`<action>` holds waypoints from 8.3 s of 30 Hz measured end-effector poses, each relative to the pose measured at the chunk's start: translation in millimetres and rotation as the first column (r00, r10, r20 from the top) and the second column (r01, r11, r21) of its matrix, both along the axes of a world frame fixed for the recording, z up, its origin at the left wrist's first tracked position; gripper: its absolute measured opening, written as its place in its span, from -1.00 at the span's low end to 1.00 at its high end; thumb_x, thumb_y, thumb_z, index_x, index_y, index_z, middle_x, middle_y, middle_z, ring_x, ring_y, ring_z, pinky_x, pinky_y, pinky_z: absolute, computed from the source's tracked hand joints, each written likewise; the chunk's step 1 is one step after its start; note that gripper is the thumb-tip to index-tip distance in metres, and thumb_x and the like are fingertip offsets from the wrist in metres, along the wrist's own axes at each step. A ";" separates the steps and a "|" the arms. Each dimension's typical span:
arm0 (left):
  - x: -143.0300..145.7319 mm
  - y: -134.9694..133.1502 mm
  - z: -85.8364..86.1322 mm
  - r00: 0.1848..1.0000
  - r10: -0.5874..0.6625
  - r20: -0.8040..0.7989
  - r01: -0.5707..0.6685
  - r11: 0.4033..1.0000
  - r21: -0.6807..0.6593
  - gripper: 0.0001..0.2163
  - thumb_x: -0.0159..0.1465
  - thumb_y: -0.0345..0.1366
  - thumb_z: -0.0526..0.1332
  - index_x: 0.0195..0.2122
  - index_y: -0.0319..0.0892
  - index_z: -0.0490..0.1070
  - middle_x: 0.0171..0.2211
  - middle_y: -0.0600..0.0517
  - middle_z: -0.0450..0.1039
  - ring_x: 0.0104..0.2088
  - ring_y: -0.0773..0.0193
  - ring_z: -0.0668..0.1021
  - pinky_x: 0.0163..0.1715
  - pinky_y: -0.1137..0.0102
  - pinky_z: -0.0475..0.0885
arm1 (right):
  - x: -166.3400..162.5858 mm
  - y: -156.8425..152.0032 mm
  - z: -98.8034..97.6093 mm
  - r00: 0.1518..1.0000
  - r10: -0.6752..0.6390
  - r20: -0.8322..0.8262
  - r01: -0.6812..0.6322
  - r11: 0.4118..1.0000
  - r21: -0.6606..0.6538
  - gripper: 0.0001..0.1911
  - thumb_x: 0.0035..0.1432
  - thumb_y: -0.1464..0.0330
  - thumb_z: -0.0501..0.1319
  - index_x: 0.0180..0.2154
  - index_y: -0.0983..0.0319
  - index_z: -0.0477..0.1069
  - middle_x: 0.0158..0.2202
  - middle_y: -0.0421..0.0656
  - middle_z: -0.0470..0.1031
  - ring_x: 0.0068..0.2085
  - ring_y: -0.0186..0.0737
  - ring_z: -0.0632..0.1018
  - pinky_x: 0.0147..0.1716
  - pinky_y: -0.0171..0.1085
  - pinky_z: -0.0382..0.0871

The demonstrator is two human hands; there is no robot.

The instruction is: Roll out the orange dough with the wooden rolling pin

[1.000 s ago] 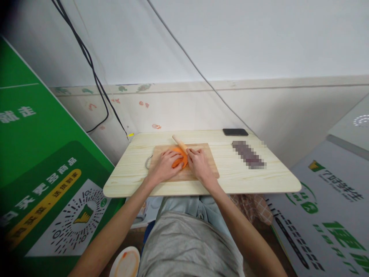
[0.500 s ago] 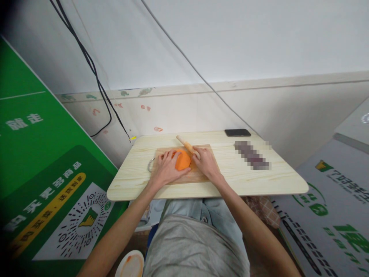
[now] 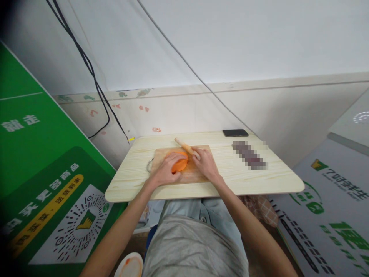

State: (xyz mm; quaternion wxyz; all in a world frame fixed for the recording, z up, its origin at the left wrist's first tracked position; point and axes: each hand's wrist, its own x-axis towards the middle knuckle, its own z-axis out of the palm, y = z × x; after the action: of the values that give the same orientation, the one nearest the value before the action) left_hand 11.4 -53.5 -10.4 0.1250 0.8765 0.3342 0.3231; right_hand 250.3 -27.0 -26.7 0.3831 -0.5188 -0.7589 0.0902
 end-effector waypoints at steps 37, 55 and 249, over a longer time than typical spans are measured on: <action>8.6 -2.5 -2.6 0.920 0.331 -0.209 -0.324 0.943 0.071 -0.72 0.43 -0.10 0.33 0.10 -0.01 0.67 0.27 -0.04 0.60 0.26 -0.08 0.51 0.33 -0.08 0.33 | 16.2 45.3 36.3 0.841 0.288 0.457 -0.286 0.955 -0.076 -0.55 0.53 0.42 0.12 0.33 0.15 0.51 0.17 0.05 0.61 0.09 0.00 0.58 0.11 -0.05 0.46; 6.1 -3.3 -3.5 0.921 0.320 -0.222 -0.312 0.947 0.072 -0.70 0.42 -0.09 0.34 0.12 0.00 0.66 0.26 -0.03 0.61 0.25 -0.07 0.52 0.32 -0.08 0.34 | 13.4 34.9 46.8 0.803 0.308 0.510 -0.300 0.949 -0.101 -0.50 0.41 0.55 0.13 0.28 0.19 0.54 0.08 0.03 0.63 0.01 -0.02 0.55 0.07 -0.10 0.41; 7.0 -3.4 -7.1 0.961 0.228 -0.157 -0.206 0.968 0.141 -0.73 0.42 -0.19 0.33 0.08 -0.12 0.65 0.21 -0.10 0.65 0.24 -0.04 0.62 0.38 0.02 0.46 | 22.1 63.9 42.6 0.817 0.440 0.373 -0.411 0.898 -0.159 -0.54 0.51 0.36 0.14 0.32 0.16 0.56 0.04 0.03 0.59 0.05 -0.01 0.57 0.16 -0.07 0.43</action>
State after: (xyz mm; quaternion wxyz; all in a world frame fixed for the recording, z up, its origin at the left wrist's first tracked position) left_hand 18.5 -56.8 -17.5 0.0048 0.8652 0.4174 0.2779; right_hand 272.5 36.9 16.0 0.1712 -0.3564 -0.9139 0.0924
